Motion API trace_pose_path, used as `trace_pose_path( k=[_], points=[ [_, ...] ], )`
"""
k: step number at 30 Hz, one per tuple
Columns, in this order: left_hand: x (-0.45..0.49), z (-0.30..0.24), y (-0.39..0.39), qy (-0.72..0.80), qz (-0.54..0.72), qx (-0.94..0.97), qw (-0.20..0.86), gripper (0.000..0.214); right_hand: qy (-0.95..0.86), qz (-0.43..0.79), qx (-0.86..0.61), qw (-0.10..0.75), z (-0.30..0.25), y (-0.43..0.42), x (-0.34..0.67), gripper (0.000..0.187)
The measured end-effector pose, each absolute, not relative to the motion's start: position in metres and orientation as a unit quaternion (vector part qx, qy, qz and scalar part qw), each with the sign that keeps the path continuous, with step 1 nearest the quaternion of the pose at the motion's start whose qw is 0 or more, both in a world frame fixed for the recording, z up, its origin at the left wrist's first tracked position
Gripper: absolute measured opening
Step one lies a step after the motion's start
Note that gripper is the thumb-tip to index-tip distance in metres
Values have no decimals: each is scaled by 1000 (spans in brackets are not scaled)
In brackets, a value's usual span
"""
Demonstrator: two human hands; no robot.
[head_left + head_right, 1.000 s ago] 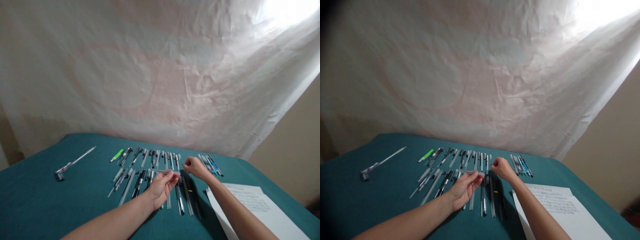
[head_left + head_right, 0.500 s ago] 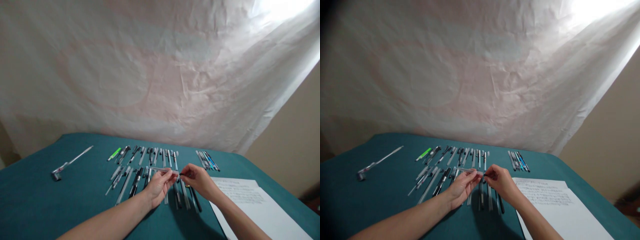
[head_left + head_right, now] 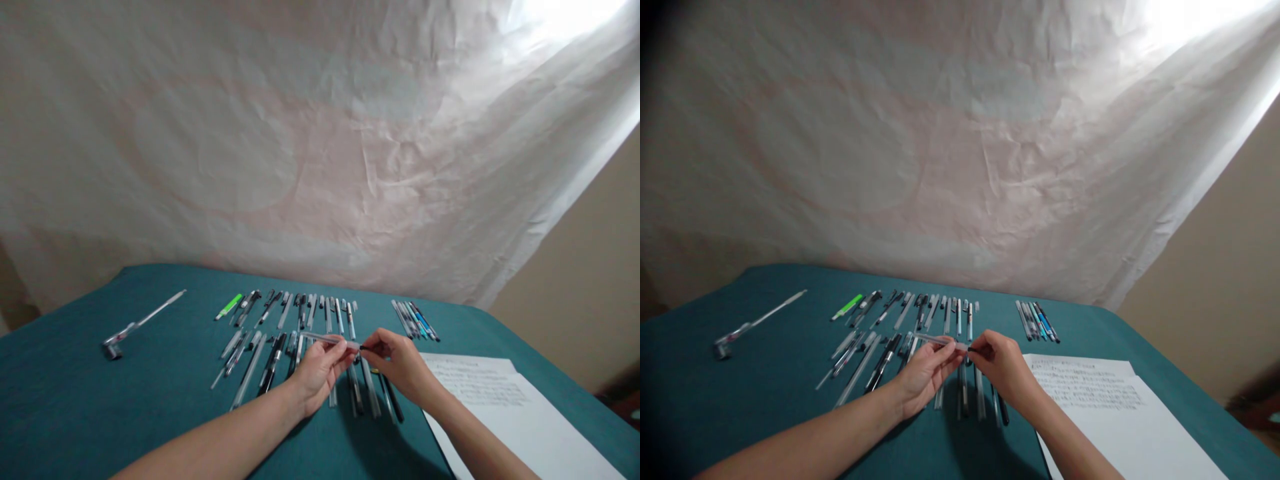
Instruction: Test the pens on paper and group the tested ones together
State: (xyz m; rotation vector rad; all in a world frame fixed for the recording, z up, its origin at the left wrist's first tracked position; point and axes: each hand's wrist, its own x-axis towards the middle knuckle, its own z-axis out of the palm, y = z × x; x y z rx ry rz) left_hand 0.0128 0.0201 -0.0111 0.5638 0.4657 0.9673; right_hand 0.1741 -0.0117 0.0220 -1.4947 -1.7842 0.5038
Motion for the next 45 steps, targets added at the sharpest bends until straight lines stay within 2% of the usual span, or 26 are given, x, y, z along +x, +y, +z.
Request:
trace_pose_path(
  k=[11,17,21,25,29,31,34,38,40,45],
  points=[
    [12,-9,19,216,457,266,821,11,-663,265,-575,399,19,-14,171,21],
    [13,-9,18,200,455,283,820,15,-693,198,-589,365,11,-14,168,35],
    [14,-12,18,195,460,291,816,15,-687,265,-579,350,10,-14,167,46],
    [14,-12,20,209,471,280,810,16,-712,243,-560,348,15,-17,171,25],
    [14,-12,21,213,472,281,808,16,-726,191,-566,340,19,-19,173,13],
    [14,-13,21,212,472,285,807,15,-734,176,-564,335,18,-18,171,12],
    [14,-15,20,203,471,294,807,15,-734,165,-571,328,13,-16,169,23],
    [15,-15,19,200,465,297,810,17,-704,253,-574,334,7,-13,168,37],
    [15,-14,19,208,468,288,809,17,-700,271,-568,337,9,-13,170,34],
    [15,-11,19,215,470,281,809,14,-732,161,-571,335,19,-18,172,15]
  ],
)
